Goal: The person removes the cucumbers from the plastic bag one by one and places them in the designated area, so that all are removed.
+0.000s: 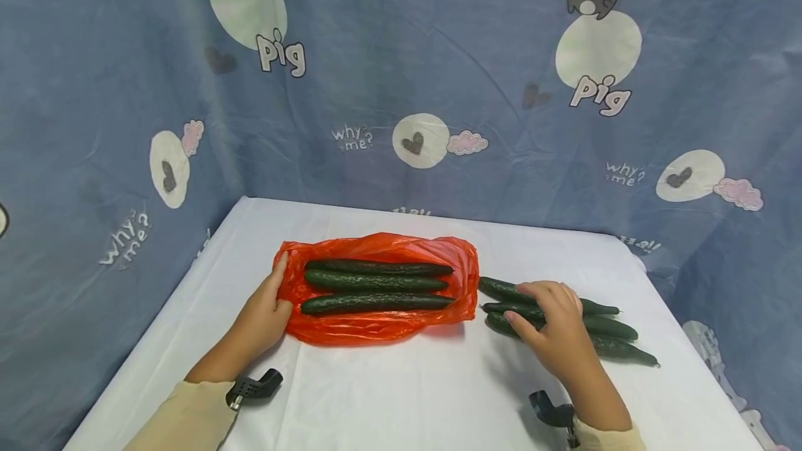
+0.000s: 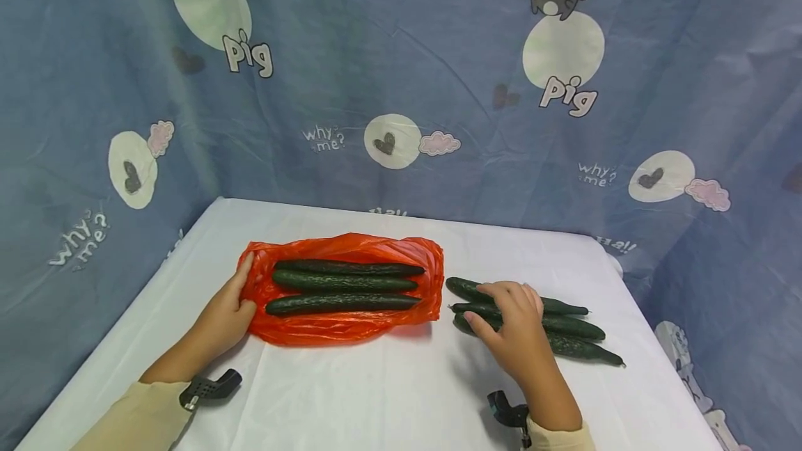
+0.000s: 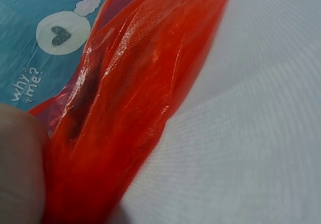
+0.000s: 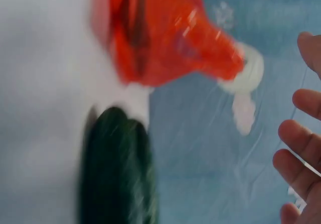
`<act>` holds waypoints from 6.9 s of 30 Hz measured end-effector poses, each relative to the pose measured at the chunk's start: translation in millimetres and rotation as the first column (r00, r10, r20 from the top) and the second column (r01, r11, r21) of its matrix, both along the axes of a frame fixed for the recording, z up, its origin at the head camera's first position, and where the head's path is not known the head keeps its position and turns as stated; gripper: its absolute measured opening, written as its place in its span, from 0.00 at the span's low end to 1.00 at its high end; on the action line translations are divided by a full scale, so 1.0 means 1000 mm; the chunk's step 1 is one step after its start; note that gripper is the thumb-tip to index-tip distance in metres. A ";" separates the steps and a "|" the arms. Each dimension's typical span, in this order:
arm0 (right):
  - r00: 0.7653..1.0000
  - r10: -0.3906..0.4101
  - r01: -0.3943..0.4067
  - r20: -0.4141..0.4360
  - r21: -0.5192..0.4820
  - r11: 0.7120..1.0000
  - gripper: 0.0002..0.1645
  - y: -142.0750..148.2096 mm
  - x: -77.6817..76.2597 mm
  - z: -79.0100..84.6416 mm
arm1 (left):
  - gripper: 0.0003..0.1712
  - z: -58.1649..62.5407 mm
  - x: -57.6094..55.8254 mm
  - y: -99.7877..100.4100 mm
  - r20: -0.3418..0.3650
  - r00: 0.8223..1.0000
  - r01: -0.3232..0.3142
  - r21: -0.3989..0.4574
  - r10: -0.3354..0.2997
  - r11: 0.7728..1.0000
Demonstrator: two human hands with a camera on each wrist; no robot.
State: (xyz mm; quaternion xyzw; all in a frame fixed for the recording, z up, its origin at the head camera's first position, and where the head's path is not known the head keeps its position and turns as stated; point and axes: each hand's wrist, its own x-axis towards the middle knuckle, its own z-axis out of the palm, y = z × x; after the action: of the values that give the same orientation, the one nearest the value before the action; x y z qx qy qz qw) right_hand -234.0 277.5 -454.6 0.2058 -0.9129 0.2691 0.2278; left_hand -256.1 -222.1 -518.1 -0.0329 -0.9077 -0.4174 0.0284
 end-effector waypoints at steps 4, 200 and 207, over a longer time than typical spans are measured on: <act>0.998 0.055 -0.055 -0.027 0.008 0.998 0.28 -0.017 -0.006 0.007 | 0.54 -0.002 0.001 0.001 -0.005 1.000 -0.001 0.005 0.001 1.000; 0.999 0.030 -0.040 0.032 0.396 0.917 0.35 -0.184 0.009 0.036 | 0.55 0.000 0.005 0.002 0.004 1.000 0.005 -0.027 -0.005 1.000; 0.999 -0.006 -0.007 0.033 0.390 0.921 0.35 -0.160 0.017 0.028 | 0.55 -0.001 0.004 0.004 0.003 1.000 0.005 -0.020 -0.005 1.000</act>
State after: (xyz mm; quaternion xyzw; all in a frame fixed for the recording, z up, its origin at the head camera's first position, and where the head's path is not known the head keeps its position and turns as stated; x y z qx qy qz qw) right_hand -216.9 117.1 -426.4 0.2426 -0.9518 0.0853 0.1670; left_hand -252.0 -218.5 -518.7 -0.0349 -0.9118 -0.4085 0.0257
